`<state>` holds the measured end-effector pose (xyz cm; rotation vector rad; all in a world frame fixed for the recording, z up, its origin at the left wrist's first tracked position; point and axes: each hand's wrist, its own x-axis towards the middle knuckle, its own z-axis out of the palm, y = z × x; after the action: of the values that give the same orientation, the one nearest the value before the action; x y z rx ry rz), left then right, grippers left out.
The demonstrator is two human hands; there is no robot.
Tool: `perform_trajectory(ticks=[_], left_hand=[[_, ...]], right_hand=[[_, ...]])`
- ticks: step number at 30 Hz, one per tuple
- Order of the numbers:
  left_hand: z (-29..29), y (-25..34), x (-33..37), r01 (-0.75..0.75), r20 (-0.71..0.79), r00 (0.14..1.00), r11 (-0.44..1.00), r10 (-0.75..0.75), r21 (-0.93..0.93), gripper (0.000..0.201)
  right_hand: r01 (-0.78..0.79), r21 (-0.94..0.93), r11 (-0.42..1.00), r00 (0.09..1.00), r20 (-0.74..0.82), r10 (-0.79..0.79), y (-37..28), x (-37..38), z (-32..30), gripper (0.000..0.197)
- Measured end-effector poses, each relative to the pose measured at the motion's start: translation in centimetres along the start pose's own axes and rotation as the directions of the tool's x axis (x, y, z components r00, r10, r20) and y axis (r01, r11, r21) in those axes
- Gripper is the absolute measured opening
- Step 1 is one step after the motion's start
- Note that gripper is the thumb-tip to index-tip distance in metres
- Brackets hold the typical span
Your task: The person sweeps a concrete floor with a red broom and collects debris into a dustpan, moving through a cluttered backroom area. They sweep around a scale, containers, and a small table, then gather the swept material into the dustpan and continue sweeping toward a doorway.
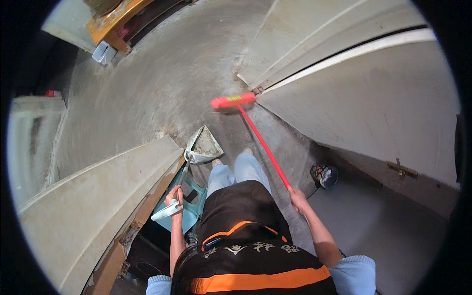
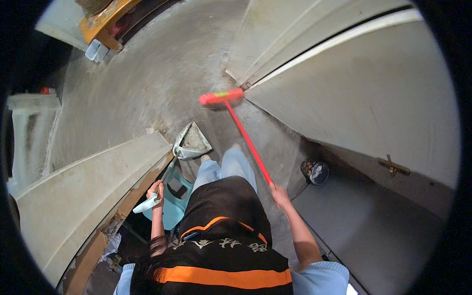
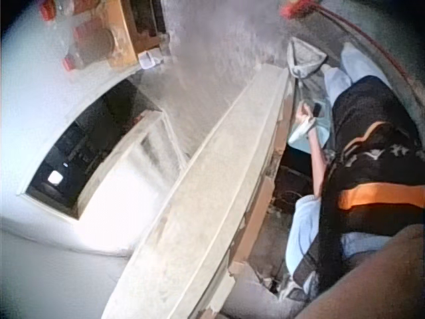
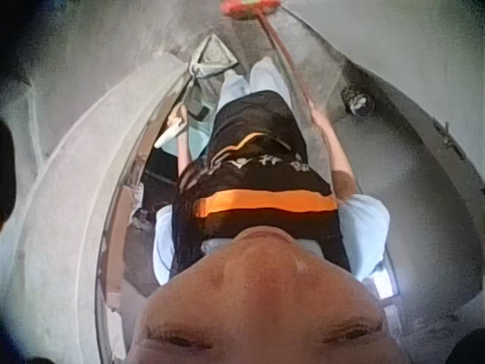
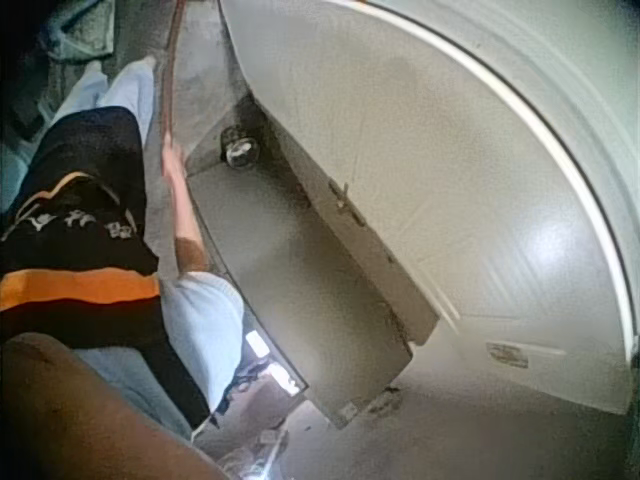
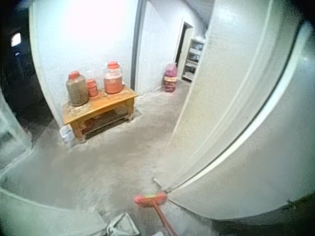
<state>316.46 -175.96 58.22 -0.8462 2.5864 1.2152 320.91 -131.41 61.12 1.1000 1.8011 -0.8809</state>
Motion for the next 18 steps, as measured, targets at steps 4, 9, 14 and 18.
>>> perform_trajectory(ticks=[4,9,14,18], left_hand=[[-0.4,-1.2,0.1,-0.134,0.122,0.984,0.991,0.129,0.030,0.018],[-0.5,-2.1,-0.3,-0.031,0.147,0.988,0.999,0.037,-0.041,0.018],[0.1,-1.1,-0.8,-0.105,0.151,0.985,0.988,0.087,0.113,0.019],[-0.1,0.5,-1.4,-0.166,0.195,0.969,0.985,0.154,0.046,0.019]], right_hand=[[0.083,0.192,0.978,0.990,0.097,-0.103,-2.5,3.7,5.5,0.050],[-0.556,0.566,0.609,0.743,0.666,0.060,0.5,-0.2,8.5,0.046],[-0.058,0.517,0.854,0.956,0.275,-0.102,-1.2,1.5,8.4,0.043],[0.176,0.396,0.901,0.972,0.073,-0.222,-4.1,6.2,9.5,0.042]])
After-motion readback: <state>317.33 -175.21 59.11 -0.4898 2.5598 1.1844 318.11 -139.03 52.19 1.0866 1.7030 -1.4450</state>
